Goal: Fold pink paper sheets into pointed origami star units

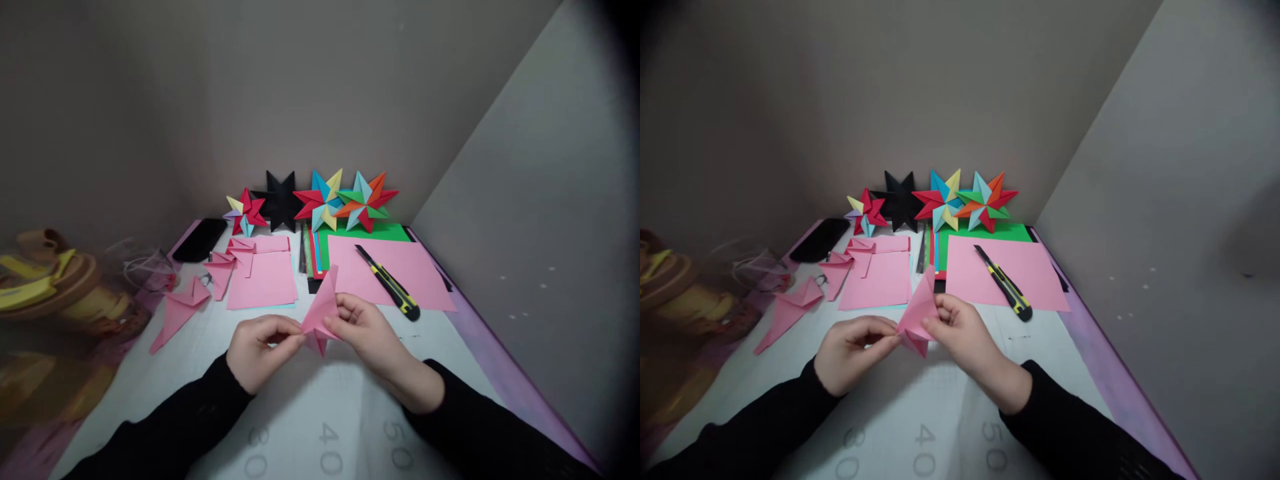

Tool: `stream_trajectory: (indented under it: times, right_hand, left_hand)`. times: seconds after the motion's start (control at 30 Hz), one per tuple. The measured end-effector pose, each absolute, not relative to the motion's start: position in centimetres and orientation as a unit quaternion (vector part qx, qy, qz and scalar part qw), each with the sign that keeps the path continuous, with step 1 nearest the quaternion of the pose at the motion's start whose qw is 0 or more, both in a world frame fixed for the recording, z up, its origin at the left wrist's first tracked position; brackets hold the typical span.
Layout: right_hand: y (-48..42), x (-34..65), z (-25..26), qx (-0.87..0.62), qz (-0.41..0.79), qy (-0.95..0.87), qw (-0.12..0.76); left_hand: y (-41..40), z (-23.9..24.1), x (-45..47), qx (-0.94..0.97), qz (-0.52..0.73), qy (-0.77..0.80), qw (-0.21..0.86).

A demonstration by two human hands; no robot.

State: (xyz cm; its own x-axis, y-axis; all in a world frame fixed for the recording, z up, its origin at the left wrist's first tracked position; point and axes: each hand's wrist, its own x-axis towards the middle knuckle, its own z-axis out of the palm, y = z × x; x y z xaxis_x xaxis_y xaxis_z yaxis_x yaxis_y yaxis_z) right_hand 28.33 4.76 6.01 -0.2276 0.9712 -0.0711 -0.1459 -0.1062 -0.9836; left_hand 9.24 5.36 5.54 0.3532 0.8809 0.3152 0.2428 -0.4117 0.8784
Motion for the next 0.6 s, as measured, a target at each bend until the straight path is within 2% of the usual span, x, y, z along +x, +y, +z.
stream_trajectory:
  times: [0.23, 0.47, 0.6]
  right_hand:
    - [4.44, 28.09, 5.95, -0.435, 0.598, -0.489, 0.463]
    - [4.23, 28.02, 5.87, -0.383, 0.595, -0.521, 0.477]
    - [3.95, 27.53, 5.79, -0.413, 0.589, -0.515, 0.466]
  left_hand:
    - [5.6, 5.12, 9.51, 0.64, 0.431, 0.463, 0.436]
    - [5.55, 5.16, 9.61, 0.632, 0.422, 0.463, 0.456]
    - [5.54, 4.91, 9.79, 0.599, 0.431, 0.468, 0.486]
